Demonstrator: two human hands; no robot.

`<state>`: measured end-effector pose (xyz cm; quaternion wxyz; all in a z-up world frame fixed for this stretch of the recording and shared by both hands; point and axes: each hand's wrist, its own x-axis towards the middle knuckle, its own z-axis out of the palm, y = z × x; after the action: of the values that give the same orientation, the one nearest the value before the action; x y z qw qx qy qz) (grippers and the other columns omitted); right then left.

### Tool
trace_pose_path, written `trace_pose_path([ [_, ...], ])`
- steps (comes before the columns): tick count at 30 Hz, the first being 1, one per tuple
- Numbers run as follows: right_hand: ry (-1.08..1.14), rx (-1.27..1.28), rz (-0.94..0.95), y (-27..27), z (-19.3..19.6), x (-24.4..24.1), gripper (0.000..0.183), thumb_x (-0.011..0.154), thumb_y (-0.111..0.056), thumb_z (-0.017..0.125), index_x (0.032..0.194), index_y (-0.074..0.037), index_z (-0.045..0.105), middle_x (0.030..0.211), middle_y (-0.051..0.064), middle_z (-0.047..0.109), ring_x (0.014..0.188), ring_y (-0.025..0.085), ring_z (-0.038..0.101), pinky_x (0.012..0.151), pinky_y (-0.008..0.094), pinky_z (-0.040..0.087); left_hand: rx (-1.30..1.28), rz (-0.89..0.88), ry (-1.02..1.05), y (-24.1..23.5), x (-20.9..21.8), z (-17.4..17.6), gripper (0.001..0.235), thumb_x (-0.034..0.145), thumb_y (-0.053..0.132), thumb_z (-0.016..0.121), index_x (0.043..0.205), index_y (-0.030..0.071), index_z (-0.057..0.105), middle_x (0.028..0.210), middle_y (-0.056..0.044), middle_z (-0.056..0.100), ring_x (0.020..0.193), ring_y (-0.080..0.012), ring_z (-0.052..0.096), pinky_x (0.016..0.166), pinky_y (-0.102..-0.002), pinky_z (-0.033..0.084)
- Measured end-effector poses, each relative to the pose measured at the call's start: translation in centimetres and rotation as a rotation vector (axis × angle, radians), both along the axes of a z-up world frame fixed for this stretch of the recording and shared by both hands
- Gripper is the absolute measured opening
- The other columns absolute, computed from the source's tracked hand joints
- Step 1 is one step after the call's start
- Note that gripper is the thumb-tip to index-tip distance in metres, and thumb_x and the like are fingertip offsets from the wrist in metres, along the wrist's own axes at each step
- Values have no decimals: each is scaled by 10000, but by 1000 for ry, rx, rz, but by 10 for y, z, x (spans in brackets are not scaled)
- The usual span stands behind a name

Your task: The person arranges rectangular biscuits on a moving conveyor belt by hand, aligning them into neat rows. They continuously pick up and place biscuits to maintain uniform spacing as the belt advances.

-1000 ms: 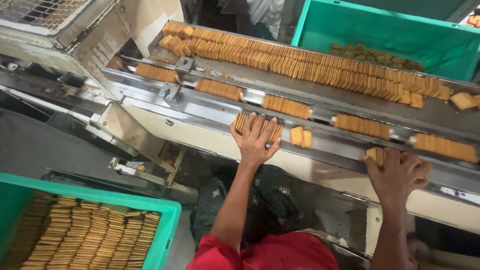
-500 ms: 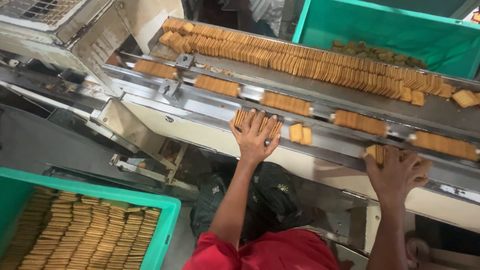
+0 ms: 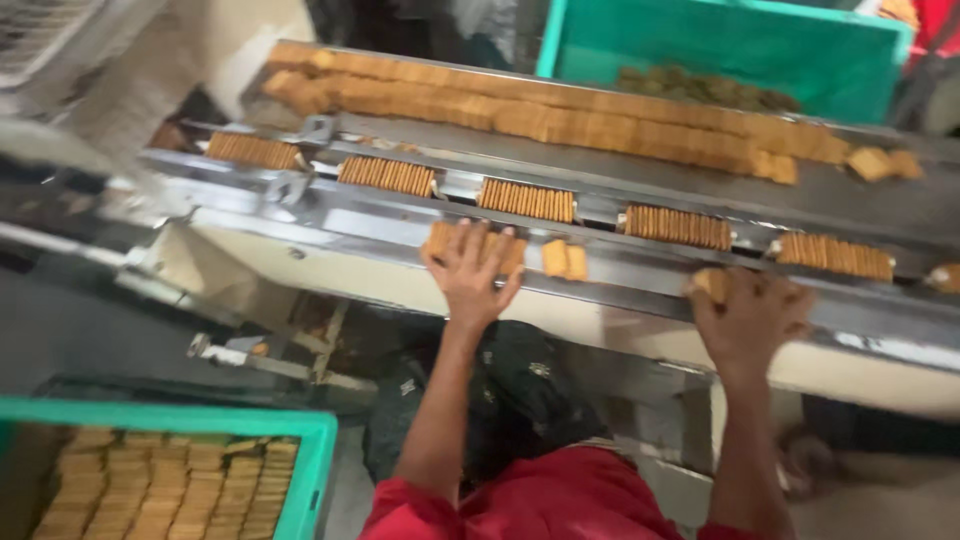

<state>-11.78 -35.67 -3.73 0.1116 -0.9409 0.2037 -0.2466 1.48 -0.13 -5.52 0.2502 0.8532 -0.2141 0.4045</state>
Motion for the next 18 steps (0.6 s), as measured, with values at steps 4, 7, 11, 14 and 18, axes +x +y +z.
trace_pose_path([
  [4,4,13,-10,6,7,1,619,864,-567,757,1325,-163,675,1491,255,440,1413,617,203,990,860,116,32,8,39,-1,4,-9,546,917,491,712,1420,285,656,1491,-71,572,1494,-305,394,1160,-747,132],
  [7,31,15,-76,14,14,0,541,818,-504,748,1265,-206,677,1420,217,465,1408,561,261,1044,792,185,51,46,-3,-3,6,-8,501,917,500,671,1359,267,699,1445,-70,609,1457,-303,438,1145,-741,134],
  [11,25,52,-78,27,29,0,533,831,-492,735,1252,-174,657,1349,218,466,1364,533,304,1032,786,208,22,10,-41,0,4,-2,438,941,493,649,1298,248,718,1384,-75,623,1397,-319,476,1171,-717,206],
  [14,2,41,-81,32,37,0,547,819,-476,741,1262,-165,661,1340,225,456,1339,552,298,1017,807,191,42,32,-60,-1,3,3,440,936,492,640,1290,246,726,1373,-76,628,1384,-321,487,1155,-723,216],
  [18,-54,-46,-66,34,39,0,543,810,-460,752,1256,-162,665,1370,249,434,1354,624,217,973,791,201,50,37,-53,-2,2,3,449,941,502,635,1291,237,728,1373,-76,630,1385,-323,479,1146,-732,212],
])
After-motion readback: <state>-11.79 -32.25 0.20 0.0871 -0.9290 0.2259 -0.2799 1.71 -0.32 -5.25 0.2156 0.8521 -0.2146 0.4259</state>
